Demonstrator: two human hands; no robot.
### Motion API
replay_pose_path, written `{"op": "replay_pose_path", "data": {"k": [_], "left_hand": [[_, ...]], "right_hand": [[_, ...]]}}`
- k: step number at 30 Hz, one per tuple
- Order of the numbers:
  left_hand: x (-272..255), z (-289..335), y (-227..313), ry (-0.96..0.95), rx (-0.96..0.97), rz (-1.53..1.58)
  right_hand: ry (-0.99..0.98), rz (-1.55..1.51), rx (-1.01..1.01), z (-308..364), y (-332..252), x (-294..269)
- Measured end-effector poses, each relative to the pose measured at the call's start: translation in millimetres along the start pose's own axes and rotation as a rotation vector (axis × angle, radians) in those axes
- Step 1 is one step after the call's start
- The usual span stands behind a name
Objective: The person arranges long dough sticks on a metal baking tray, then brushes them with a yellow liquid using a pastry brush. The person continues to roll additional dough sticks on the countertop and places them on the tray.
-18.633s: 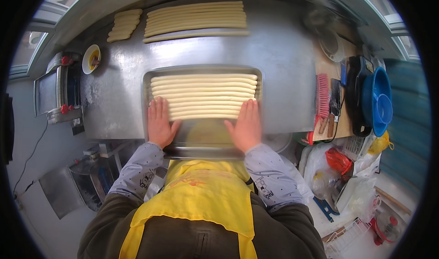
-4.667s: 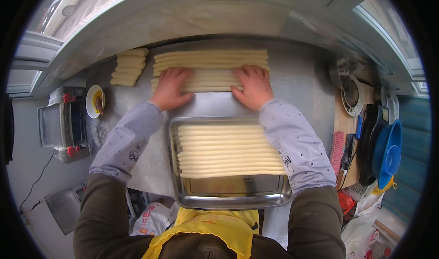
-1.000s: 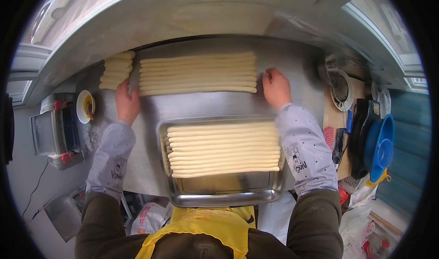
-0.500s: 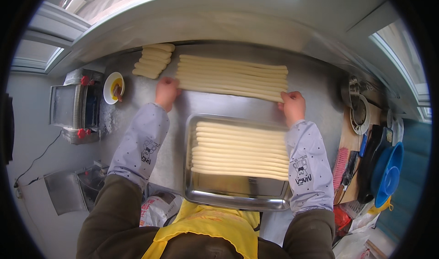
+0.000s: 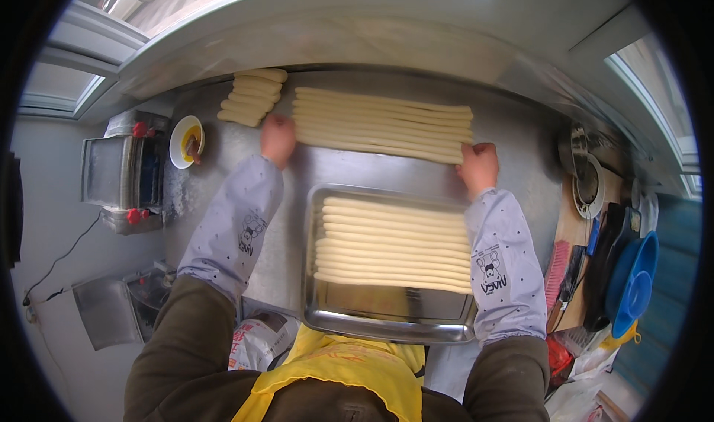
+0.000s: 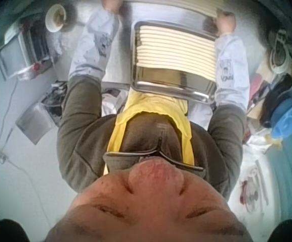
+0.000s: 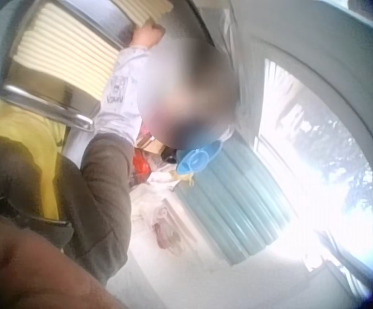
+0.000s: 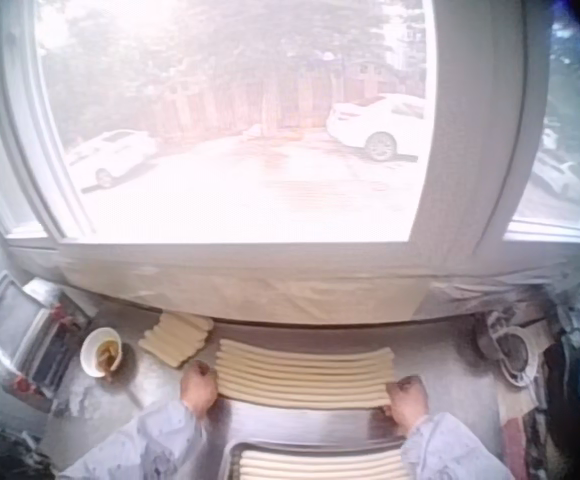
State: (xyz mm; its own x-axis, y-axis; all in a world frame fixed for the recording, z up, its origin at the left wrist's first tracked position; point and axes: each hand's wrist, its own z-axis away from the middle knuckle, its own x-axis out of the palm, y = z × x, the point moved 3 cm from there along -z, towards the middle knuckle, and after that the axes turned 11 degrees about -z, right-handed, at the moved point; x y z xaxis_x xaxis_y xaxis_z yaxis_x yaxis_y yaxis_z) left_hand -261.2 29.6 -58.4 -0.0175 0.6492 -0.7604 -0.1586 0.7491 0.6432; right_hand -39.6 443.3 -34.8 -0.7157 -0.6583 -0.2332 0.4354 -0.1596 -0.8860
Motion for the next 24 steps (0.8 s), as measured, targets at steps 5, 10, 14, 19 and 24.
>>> {"op": "replay_pose_path", "data": {"k": [5,10,14,19,24], "left_hand": [[0.4,-3.7,15.3,0.026,0.177,-0.100],[6.1,-7.2,16.4,0.038,0.201,-0.031],[7.9,-9.8,24.2,0.008,0.259,-0.111],[5.8,-3.1,30.8,0.016,0.258,-0.111],[1.7,8.8,34.9,0.074,0.291,0.002]], "right_hand": [[-0.009,0.063,-0.051,-6.7,2.3,3.0],[0.062,0.242,-0.220,-16.8,7.8,5.6],[0.141,0.354,-0.323,-15.8,1.0,10.3],[0.070,0.339,-0.250,-8.0,-15.6,12.2],[0.071,0.390,-0.330,-1.7,-23.6,16.4]]}}
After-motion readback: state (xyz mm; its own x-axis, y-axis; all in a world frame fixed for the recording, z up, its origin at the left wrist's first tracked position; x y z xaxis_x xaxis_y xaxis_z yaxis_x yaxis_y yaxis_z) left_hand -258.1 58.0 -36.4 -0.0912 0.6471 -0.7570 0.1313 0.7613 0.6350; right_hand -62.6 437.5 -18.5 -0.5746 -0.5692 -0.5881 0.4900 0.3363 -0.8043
